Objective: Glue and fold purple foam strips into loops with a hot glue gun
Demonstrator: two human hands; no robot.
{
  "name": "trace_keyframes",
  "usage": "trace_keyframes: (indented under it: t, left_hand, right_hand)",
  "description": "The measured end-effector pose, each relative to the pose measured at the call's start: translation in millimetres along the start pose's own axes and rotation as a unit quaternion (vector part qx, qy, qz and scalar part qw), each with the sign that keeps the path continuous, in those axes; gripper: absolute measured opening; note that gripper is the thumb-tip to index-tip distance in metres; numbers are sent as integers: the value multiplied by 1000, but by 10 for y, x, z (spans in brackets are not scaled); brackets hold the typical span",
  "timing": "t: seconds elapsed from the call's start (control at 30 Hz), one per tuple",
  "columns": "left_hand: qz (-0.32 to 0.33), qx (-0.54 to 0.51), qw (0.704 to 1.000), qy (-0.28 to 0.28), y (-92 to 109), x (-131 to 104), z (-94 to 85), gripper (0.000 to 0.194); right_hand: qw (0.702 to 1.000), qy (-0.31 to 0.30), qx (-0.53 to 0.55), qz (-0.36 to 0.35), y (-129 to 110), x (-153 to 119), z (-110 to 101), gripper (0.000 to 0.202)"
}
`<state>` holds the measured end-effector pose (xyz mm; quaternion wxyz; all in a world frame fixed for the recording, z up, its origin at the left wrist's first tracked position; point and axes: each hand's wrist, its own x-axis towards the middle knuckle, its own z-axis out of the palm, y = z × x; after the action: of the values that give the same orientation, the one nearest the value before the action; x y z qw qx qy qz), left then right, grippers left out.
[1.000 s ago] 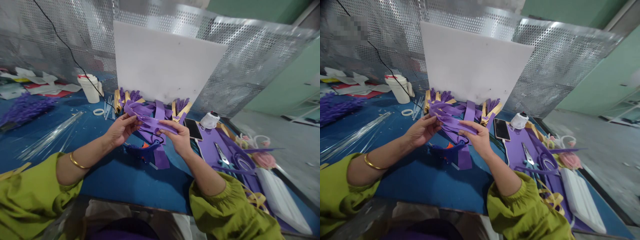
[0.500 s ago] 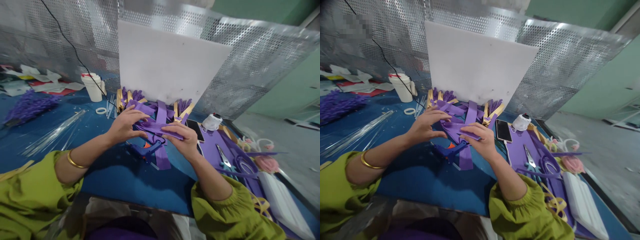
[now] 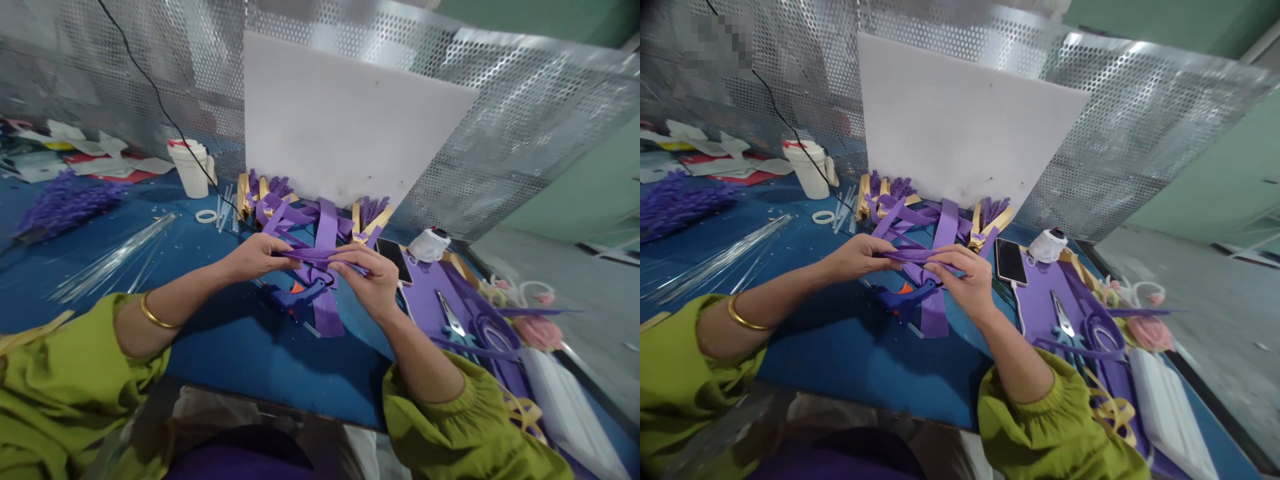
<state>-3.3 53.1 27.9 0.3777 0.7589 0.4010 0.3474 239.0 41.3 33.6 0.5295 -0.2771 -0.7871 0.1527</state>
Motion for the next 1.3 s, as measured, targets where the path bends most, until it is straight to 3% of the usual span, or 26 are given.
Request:
trace_keyframes:
  t: [0.23, 0.5, 0.67, 0.87, 1.13, 1.3]
  left_hand:
    - [3, 6, 1000, 24, 21, -15, 46, 37]
    - [68, 24, 993, 91, 22, -27, 101, 30]
    - [42, 7, 993, 109, 43, -38, 121, 23]
    - [42, -2, 990, 136, 33, -45, 130, 28]
    - [2, -44, 992, 116, 49, -72, 163, 33]
    - [13, -32, 992, 124, 75, -90, 193, 19]
  right_hand:
    - [982, 89, 40, 164, 55, -13, 87, 9]
    - [966, 129, 100, 200, 64, -41, 163, 13]
    - [966, 128, 119, 189, 64, -56, 195, 17]
    - [978, 118, 80, 150, 39, -65, 199, 18]
    - [988, 110, 58, 92, 18, -83, 198, 16]
    - [993, 84, 46, 69, 10, -124, 225, 13]
